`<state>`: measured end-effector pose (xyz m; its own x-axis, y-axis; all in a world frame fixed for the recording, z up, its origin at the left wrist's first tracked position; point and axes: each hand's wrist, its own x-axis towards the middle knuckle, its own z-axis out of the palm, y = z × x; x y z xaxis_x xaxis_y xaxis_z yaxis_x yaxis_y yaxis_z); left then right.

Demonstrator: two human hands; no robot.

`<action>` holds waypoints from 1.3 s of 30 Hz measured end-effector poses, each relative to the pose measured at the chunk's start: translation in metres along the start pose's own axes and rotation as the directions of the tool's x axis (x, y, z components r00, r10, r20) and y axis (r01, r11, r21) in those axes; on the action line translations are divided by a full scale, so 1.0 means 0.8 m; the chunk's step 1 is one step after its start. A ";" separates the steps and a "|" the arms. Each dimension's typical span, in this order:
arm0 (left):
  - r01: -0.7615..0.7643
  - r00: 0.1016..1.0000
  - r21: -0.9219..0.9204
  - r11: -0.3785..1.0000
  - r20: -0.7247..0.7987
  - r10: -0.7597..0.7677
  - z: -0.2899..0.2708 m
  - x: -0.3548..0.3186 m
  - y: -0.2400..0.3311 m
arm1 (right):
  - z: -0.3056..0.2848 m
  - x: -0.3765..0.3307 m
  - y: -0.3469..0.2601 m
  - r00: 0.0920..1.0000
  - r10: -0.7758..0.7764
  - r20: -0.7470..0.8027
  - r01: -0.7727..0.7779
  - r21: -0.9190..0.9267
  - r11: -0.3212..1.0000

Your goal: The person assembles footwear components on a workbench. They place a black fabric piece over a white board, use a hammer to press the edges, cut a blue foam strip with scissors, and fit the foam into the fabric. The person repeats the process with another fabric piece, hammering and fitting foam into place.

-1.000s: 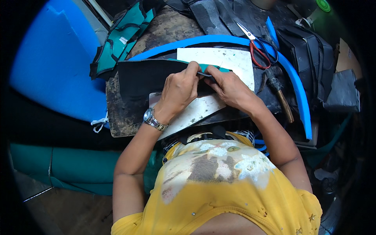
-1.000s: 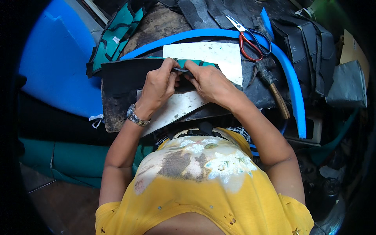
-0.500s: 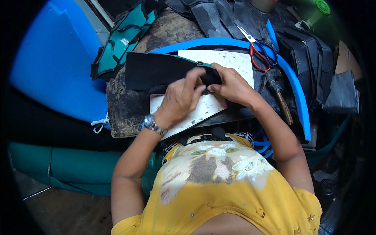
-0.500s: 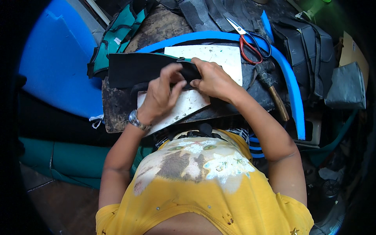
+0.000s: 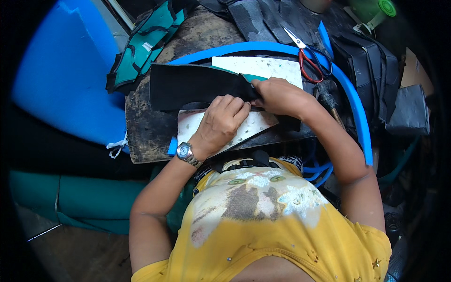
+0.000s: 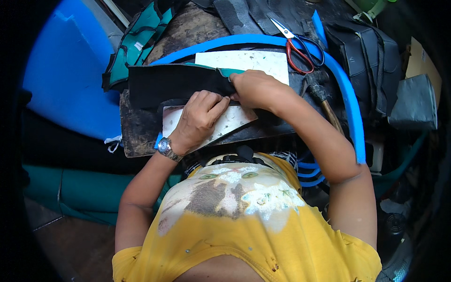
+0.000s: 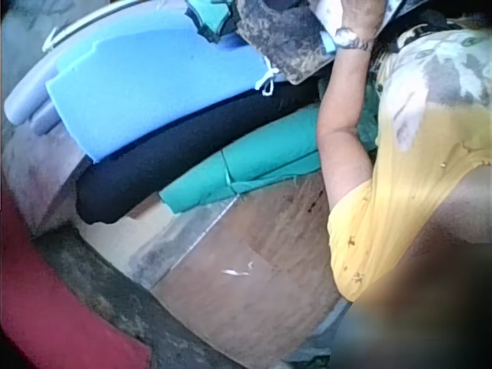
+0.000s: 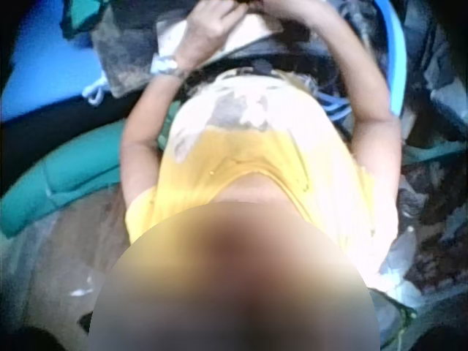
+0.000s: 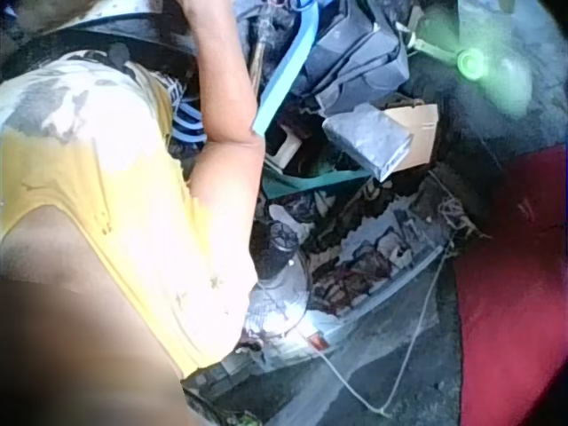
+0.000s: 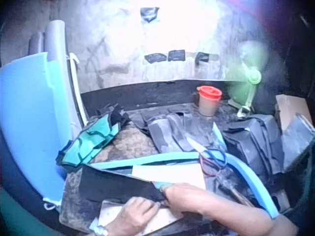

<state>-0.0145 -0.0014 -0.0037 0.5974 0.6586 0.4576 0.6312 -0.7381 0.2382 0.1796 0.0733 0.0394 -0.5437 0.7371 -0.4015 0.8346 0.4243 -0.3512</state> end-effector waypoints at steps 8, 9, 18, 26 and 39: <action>-0.055 0.998 -0.048 0.997 -0.024 0.054 0.004 0.001 -0.005 | -0.017 -0.019 0.015 0.983 0.111 -0.146 -0.064 0.293 0.954; -0.052 0.999 -0.012 0.999 -0.005 0.052 0.002 -0.001 -0.007 | -0.024 -0.029 0.023 0.985 0.170 0.026 -0.160 0.495 0.854; -0.048 0.997 0.045 0.998 0.061 0.045 -0.009 -0.011 -0.012 | 0.034 -0.020 0.035 0.960 0.023 -0.279 0.170 0.644 0.746; -0.013 0.994 0.202 0.979 0.107 -0.009 -0.007 -0.002 0.002 | 0.012 0.000 0.027 0.960 0.005 -0.281 0.121 0.427 0.896; 0.023 0.997 0.211 0.977 0.070 -0.038 -0.001 -0.003 0.004 | 0.000 -0.004 0.007 0.972 -0.075 -0.224 0.136 0.275 0.952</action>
<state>-0.0143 -0.0060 -0.0035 0.6061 0.6950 0.3868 0.7347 -0.6755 0.0626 0.1863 0.0729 0.0385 -0.5709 0.8022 -0.1747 0.6958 0.3599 -0.6215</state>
